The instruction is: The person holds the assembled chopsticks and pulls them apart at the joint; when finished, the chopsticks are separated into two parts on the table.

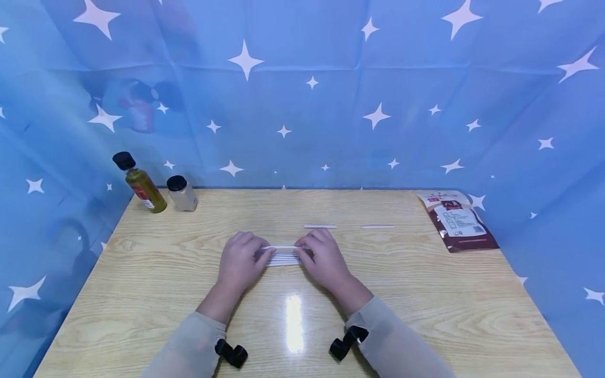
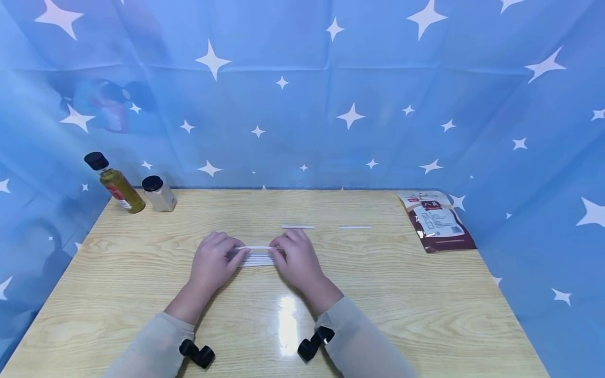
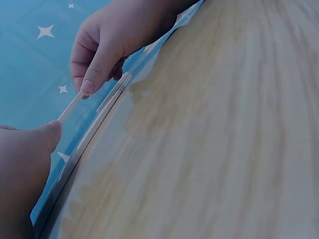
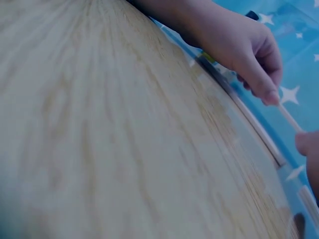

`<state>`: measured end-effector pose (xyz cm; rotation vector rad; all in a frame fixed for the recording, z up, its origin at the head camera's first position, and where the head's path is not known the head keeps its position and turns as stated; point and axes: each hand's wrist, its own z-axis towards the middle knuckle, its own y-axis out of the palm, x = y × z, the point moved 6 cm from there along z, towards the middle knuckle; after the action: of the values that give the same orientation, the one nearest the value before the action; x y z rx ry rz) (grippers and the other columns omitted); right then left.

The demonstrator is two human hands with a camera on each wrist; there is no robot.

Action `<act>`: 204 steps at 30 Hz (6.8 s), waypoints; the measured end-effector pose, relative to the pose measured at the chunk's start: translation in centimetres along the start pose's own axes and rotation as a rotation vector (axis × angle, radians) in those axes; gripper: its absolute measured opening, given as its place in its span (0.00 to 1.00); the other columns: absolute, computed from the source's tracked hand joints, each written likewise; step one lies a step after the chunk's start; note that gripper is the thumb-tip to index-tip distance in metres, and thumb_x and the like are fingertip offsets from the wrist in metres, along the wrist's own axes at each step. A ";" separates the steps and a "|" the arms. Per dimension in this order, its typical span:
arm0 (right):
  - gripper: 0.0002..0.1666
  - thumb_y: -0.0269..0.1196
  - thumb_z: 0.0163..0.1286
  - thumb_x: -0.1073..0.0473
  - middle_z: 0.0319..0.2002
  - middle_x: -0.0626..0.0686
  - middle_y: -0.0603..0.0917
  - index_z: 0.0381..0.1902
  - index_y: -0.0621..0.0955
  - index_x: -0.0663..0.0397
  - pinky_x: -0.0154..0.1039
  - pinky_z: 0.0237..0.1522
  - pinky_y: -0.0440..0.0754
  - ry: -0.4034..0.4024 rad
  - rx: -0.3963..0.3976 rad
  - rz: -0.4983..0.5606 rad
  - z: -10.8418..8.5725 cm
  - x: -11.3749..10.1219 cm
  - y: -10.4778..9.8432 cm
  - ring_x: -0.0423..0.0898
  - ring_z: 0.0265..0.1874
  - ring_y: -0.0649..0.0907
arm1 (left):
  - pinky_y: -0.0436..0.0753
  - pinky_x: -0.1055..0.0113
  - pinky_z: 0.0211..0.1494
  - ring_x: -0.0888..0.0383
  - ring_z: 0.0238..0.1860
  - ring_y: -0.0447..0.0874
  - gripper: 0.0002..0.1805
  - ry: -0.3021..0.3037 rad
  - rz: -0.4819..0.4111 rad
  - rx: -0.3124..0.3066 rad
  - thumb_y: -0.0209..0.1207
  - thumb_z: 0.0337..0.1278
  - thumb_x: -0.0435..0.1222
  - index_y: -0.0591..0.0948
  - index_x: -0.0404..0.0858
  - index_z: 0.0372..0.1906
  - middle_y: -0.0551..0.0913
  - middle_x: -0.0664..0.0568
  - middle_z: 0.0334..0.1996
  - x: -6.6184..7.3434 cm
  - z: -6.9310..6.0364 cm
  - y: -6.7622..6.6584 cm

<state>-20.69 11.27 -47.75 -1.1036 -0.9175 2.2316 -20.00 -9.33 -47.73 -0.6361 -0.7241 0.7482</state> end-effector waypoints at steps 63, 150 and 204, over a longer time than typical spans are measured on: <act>0.03 0.74 0.72 0.60 0.39 0.44 0.84 0.41 0.90 0.51 0.39 0.36 0.81 0.157 0.089 -0.075 -6.3 7.6 -9.2 0.39 0.34 0.80 | 0.85 0.56 0.45 0.55 0.38 0.88 0.06 0.124 -0.033 -0.120 0.71 0.68 0.44 0.91 0.47 0.36 0.91 0.58 0.34 10.6 4.0 7.8; 0.04 0.75 0.70 0.60 0.36 0.39 0.85 0.41 0.94 0.46 0.39 0.36 0.80 0.172 -0.037 0.079 -6.9 9.9 -10.2 0.39 0.33 0.80 | 0.83 0.62 0.48 0.56 0.39 0.84 0.03 0.163 -0.098 -0.274 0.70 0.69 0.40 0.91 0.45 0.39 0.90 0.59 0.36 11.5 3.9 8.2; 0.07 0.76 0.69 0.60 0.34 0.40 0.86 0.44 0.94 0.46 0.37 0.32 0.80 0.097 -0.007 0.087 -6.5 7.4 -8.2 0.37 0.30 0.81 | 0.84 0.62 0.56 0.56 0.46 0.86 0.06 0.147 -0.291 -0.327 0.65 0.75 0.40 0.90 0.44 0.44 0.89 0.56 0.41 11.4 3.4 9.6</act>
<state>-18.47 23.89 -48.27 -1.2654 -0.8530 2.2240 -20.23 5.93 -48.69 -0.8508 -0.7893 0.3123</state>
